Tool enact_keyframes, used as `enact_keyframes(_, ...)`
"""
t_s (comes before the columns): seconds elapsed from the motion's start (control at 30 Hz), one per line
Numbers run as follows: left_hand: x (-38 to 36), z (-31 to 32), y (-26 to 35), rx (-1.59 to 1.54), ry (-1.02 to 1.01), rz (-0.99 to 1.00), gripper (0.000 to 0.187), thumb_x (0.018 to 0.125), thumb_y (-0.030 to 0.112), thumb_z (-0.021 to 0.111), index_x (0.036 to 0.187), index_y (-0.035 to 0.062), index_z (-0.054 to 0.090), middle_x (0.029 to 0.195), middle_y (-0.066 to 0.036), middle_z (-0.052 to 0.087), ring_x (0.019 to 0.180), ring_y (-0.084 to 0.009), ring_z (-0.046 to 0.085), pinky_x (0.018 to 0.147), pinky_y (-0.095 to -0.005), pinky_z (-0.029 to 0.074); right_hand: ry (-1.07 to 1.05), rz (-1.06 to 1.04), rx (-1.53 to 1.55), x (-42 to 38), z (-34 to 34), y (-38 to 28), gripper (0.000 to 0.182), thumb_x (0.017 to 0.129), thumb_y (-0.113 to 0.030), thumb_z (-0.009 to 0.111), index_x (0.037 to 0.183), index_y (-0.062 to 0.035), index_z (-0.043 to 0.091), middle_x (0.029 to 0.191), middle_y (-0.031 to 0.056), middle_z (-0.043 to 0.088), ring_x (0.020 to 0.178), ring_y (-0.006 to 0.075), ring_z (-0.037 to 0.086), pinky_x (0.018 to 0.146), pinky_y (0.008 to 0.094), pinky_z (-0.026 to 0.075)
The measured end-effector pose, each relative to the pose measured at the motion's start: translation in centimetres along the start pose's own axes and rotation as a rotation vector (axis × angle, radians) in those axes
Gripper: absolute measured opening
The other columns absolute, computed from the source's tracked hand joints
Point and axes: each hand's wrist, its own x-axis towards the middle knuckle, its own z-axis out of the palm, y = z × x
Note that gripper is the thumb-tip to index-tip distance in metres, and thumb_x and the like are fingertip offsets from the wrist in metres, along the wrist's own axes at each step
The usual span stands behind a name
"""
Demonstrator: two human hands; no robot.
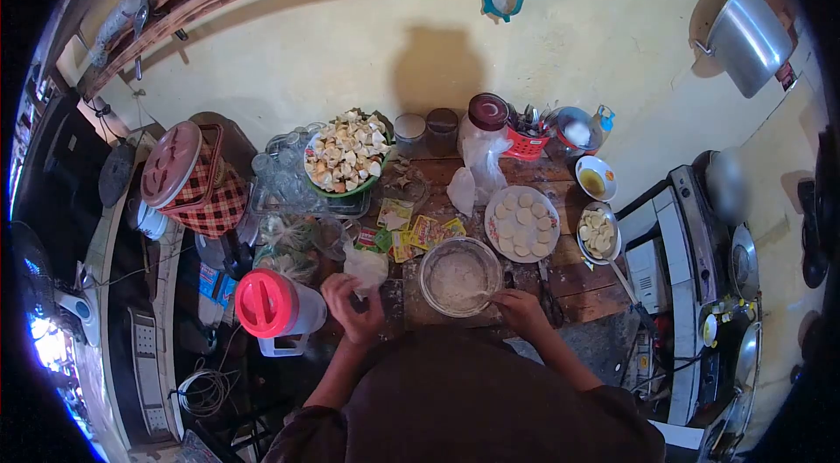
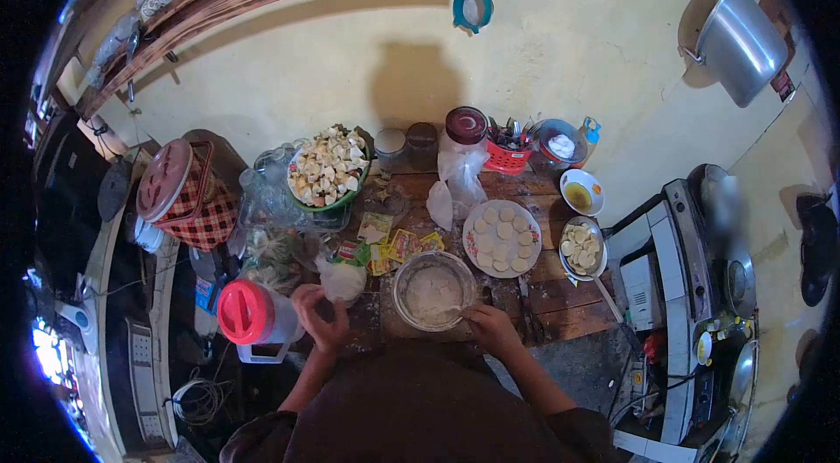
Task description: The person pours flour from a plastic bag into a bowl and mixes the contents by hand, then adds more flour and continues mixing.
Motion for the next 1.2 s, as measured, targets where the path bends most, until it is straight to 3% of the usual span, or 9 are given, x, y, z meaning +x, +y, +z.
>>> enact_keyframes(0.13,-2.7,2.6,-0.3,-0.248,-0.224,-0.005,0.037,0.070,0.005,0.067,0.102,0.0009,0.050,0.094,-0.015,0.054,0.090,-0.0337,0.053,0.084,-0.0415,0.041,-0.080,0.037,0.065,0.5,3.0,0.6,0.015,0.077,-0.005,0.063,0.092,-0.0052,0.065,0.090,0.0122,0.065,0.081,0.0277,0.064,0.071,0.0339,0.053)
enact_keyframes(0.2,-3.0,3.7,0.5,-0.259,-0.575,-0.254,0.040,0.071,0.005,0.066,0.107,-0.0002,0.049,0.094,-0.016,0.054,0.090,-0.0331,0.053,0.081,-0.0386,0.044,-0.068,0.010,0.072,1.4,4.5,0.6,0.014,0.079,-0.006,0.062,0.092,-0.0053,0.065,0.091,0.0126,0.066,0.081,0.0276,0.064,0.071,0.0339,0.053)
enact_keyframes(0.33,-6.2,6.1,-0.3,-0.236,-0.554,-0.316,0.043,0.074,0.005,0.064,0.112,-0.0010,0.046,0.097,-0.017,0.055,0.095,-0.0311,0.053,0.080,-0.0372,0.045,-0.009,-0.002,0.084,3.7,6.2,0.7,0.013,0.082,-0.007,0.059,0.094,-0.0051,0.064,0.093,0.0132,0.065,0.084,0.0298,0.064,0.072,0.0352,0.052)
enact_keyframes(0.43,-9.0,7.4,-1.8,-0.368,-0.596,-0.548,0.045,0.078,0.009,0.064,0.116,-0.0014,0.042,0.100,-0.016,0.056,0.092,-0.0258,0.057,0.079,-0.0346,0.047,0.031,0.000,0.057,4.7,6.1,1.0,0.014,0.082,-0.006,0.058,0.094,-0.0043,0.064,0.092,0.0138,0.065,0.085,0.0313,0.063,0.073,0.0366,0.051)
enact_keyframes(0.5,-9.8,7.8,-2.5,-0.641,-0.679,-0.994,0.034,0.084,0.013,0.062,0.110,-0.0019,0.047,0.096,-0.012,0.060,0.085,-0.0193,0.059,0.074,-0.0308,0.050,0.057,-0.006,0.061,5.2,5.9,1.3,0.014,0.082,-0.006,0.058,0.094,-0.0036,0.063,0.093,0.0143,0.064,0.085,0.0320,0.062,0.073,0.0374,0.050)
enact_keyframes(0.6,-10.2,7.9,-3.2,-0.814,-0.795,-1.182,0.021,0.089,0.014,0.056,0.101,-0.0022,0.052,0.088,-0.007,0.062,0.079,-0.0153,0.061,0.069,-0.0286,0.052,0.103,-0.018,0.001,4.9,5.0,2.4,0.013,0.082,-0.006,0.057,0.093,-0.0023,0.062,0.093,0.0151,0.063,0.084,0.0328,0.061,0.071,0.0383,0.049)
enact_keyframes(0.8,-11.0,8.3,-3.9,-0.914,-0.802,-1.187,0.015,0.092,0.013,0.051,0.097,-0.0004,0.055,0.087,-0.005,0.062,0.079,-0.0127,0.060,0.069,-0.0290,0.053,-0.005,0.101,-0.068,4.1,2.6,1.2,0.012,0.080,-0.007,0.058,0.089,-0.0019,0.063,0.088,0.0154,0.062,0.079,0.0326,0.061,0.068,0.0388,0.049)
enact_keyframes(1.0,-10.4,8.4,-3.5,-0.966,-0.796,-1.209,0.014,0.092,0.014,0.051,0.099,0.0020,0.052,0.087,-0.004,0.060,0.078,-0.0122,0.059,0.068,-0.0300,0.054,-0.024,0.105,0.160,4.7,4.9,0.3,0.009,0.080,-0.007,0.059,0.085,-0.0027,0.065,0.081,0.0134,0.064,0.077,0.0318,0.062,0.067,0.0365,0.049)
enact_keyframes(1.2,-10.8,8.4,-3.8,-0.886,-0.830,-1.194,0.010,0.092,0.014,0.051,0.095,0.0038,0.052,0.084,-0.002,0.059,0.074,-0.0117,0.059,0.064,-0.0299,0.055,0.146,0.036,0.068,6.2,6.7,2.7,0.012,0.081,-0.006,0.058,0.089,-0.0016,0.064,0.084,0.0154,0.063,0.076,0.0323,0.061,0.069,0.0387,0.048)
